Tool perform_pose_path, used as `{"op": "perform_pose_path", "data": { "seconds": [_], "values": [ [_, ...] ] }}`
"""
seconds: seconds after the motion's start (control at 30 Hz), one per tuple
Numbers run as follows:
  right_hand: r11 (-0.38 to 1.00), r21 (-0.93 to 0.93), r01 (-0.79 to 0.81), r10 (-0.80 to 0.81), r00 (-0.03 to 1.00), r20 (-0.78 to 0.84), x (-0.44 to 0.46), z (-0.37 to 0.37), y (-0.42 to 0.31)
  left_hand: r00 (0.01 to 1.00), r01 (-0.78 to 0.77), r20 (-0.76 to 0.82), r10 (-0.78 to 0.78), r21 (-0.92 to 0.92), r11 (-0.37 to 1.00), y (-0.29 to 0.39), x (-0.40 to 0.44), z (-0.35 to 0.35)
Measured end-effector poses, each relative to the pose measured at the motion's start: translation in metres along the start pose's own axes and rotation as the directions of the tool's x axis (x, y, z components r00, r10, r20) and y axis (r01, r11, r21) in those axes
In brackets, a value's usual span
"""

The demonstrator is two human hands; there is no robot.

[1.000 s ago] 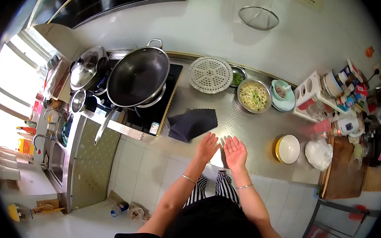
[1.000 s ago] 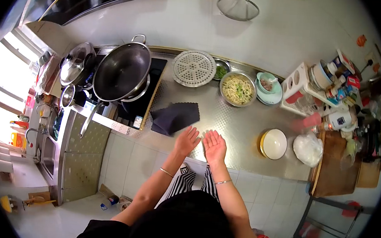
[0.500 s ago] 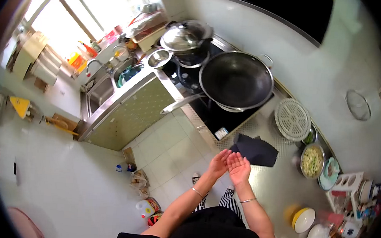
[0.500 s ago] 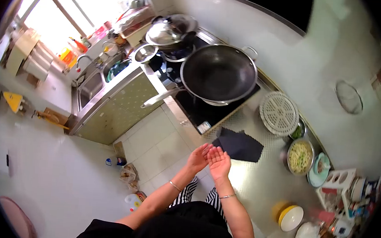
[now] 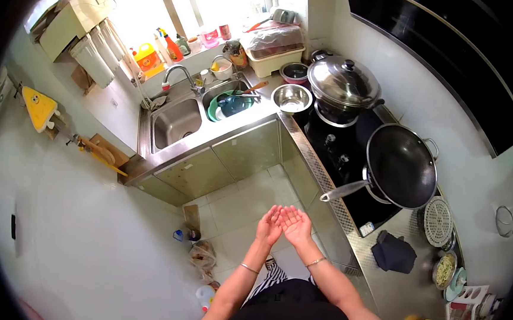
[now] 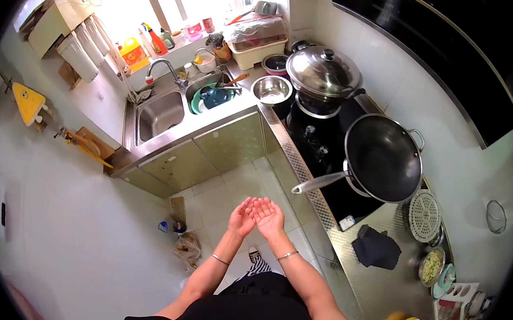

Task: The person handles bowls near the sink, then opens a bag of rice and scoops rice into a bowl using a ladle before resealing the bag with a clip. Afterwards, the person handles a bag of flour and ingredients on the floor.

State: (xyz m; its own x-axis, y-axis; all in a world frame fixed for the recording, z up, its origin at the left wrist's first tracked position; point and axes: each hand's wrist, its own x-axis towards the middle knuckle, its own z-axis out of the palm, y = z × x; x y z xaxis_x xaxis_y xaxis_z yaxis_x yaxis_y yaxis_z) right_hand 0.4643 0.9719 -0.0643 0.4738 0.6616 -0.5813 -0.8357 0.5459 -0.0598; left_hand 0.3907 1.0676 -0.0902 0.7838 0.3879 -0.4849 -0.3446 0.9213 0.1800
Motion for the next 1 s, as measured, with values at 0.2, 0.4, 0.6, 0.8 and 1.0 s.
{"op": "perform_pose_path", "data": {
  "seconds": [0.2,0.4,0.6,0.8,1.0],
  "values": [
    [0.996,0.049,0.074,-0.073,0.997,-0.023,0.082,0.078,0.011,1.0,-0.002,0.025,0.002,0.004,1.0,0.078,0.053,0.046],
    [0.958,0.169,0.233,-0.225,0.972,-0.065,0.182,0.135,-0.025,0.999,0.03,0.033,-0.031,0.024,0.999,0.126,0.151,0.087],
    [0.928,0.216,0.303,-0.277,0.95,-0.144,0.289,0.181,-0.056,0.998,0.058,-0.039,-0.053,0.173,0.983,0.168,0.259,0.131],
    [0.946,0.008,0.324,-0.31,0.91,-0.275,0.353,0.213,-0.09,0.989,0.08,-0.147,-0.032,0.332,0.94,0.19,0.355,0.164],
    [0.923,0.003,0.385,-0.366,0.879,-0.305,0.413,0.216,-0.102,0.973,0.23,-0.134,-0.19,0.433,0.872,0.196,0.457,0.172]
  ]
}}
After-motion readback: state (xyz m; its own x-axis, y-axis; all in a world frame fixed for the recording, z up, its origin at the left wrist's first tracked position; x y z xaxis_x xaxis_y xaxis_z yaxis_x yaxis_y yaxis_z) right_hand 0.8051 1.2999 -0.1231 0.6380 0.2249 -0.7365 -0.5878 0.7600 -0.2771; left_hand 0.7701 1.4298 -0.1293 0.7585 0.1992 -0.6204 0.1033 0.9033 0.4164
